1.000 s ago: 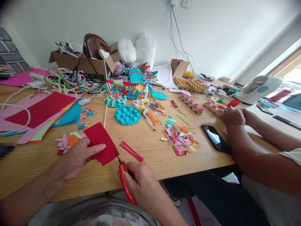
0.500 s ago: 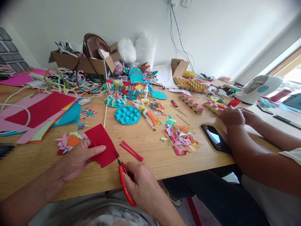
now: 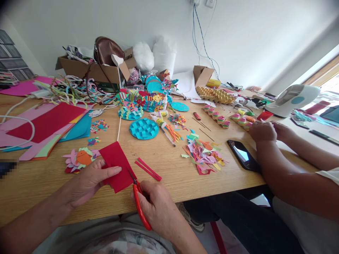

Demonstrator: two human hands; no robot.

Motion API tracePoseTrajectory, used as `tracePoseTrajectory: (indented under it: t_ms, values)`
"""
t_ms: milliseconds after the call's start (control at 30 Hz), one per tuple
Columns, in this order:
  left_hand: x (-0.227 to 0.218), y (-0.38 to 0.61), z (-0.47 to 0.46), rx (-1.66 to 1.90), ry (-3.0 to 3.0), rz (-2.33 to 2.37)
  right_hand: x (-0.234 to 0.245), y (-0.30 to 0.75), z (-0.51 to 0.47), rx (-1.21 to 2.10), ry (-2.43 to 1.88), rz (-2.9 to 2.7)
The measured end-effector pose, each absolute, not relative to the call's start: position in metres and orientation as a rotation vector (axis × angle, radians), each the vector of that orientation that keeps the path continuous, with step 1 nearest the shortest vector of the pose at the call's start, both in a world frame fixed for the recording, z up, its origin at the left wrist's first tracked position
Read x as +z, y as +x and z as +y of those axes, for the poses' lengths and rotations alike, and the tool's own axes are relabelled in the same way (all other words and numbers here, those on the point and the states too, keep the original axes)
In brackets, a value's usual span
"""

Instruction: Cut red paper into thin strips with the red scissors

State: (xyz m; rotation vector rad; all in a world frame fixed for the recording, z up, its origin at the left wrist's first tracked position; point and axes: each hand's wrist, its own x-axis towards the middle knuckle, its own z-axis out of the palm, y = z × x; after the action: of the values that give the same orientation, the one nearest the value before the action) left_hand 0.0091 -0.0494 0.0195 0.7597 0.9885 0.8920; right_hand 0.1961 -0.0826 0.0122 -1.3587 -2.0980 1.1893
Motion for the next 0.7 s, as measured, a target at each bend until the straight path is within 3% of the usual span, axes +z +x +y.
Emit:
tracePoseTrajectory:
  t_ms: [700]
  values:
    - [0.0131,0.0079,-0.0536,0.835,0.727,0.976,0.0098,0.1929,-0.0812,1.167,-1.366,-2.099]
